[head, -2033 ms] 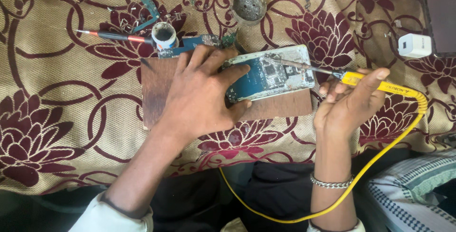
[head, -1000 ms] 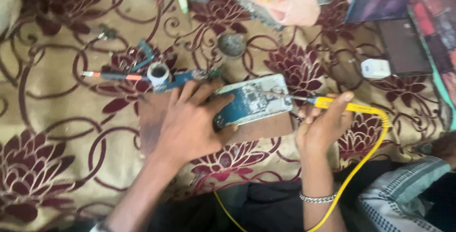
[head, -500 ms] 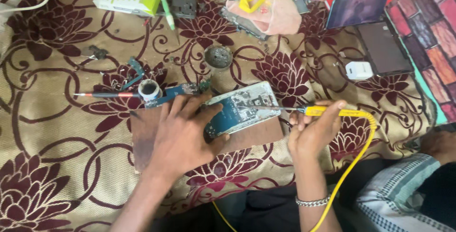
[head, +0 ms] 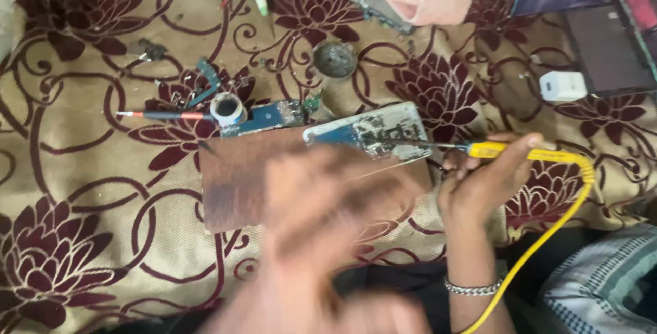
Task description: The person uses a soldering iron to apply heat and solder to a small circuit board placed on a wooden block. The hands hold the board steady while the iron is moved across several points on the board. The task continues without visible completion or reassembly.
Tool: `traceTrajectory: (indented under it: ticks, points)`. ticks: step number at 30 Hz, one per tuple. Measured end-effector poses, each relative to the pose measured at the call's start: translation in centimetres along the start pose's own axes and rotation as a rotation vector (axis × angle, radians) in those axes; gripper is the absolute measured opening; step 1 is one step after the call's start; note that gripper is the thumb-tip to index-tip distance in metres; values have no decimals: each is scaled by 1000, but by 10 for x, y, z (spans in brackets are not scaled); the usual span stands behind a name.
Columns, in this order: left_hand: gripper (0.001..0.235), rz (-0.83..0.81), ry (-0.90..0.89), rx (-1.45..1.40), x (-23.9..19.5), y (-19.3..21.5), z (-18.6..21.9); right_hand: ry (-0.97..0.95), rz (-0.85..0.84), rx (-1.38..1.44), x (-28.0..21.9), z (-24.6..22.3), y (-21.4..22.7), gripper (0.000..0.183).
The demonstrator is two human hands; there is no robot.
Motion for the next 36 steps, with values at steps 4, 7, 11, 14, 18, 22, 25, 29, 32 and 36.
traceTrajectory:
  ticks: [4, 7, 11, 14, 18, 22, 25, 29, 32, 36]
  points:
    - [12, 216, 146, -376, 13, -7, 29, 26, -40, -8, -3, -4, 1, 48]
    - [15, 316, 298, -570, 12, -4, 36, 25, 16, 3, -2, -2, 13, 48]
    - [20, 346, 360, -631, 13, 5, 40, 34, -15, -44, 7, -6, 21, 57]
    - [24, 352, 371, -644, 16, 11, 39, 79, -72, -99, 4, -6, 17, 56]
    - [31, 348, 383, -656, 10, 15, 35, -36, 102, -138, 4, -2, 28, 56]
    - [37, 336, 368, -656, 9, 19, 28, -69, 6, -26, 4, -2, 17, 49]
    - [41, 312, 338, -632, 11, 22, 25, -56, -147, -26, 3, -3, 4, 52]
    - [48, 267, 297, -589, 11, 24, 31, -173, -209, -51, 11, 2, 5, 53]
    - [53, 192, 214, -462, 11, 25, 42, -246, -273, -89, 19, 3, 4, 52]
    - [59, -70, 247, 111, -10, 18, -7, -319, -369, -38, 18, 5, 3, 50]
Point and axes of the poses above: each hand's wrist, its own x-axis towards the middle knuckle, its own y-axis out of the back of the hand, z = x × y, the point moved 7 cm from there along x, towards the middle knuckle, and after that the axes turned 12 degrees about -y, right-handed, at the moved point
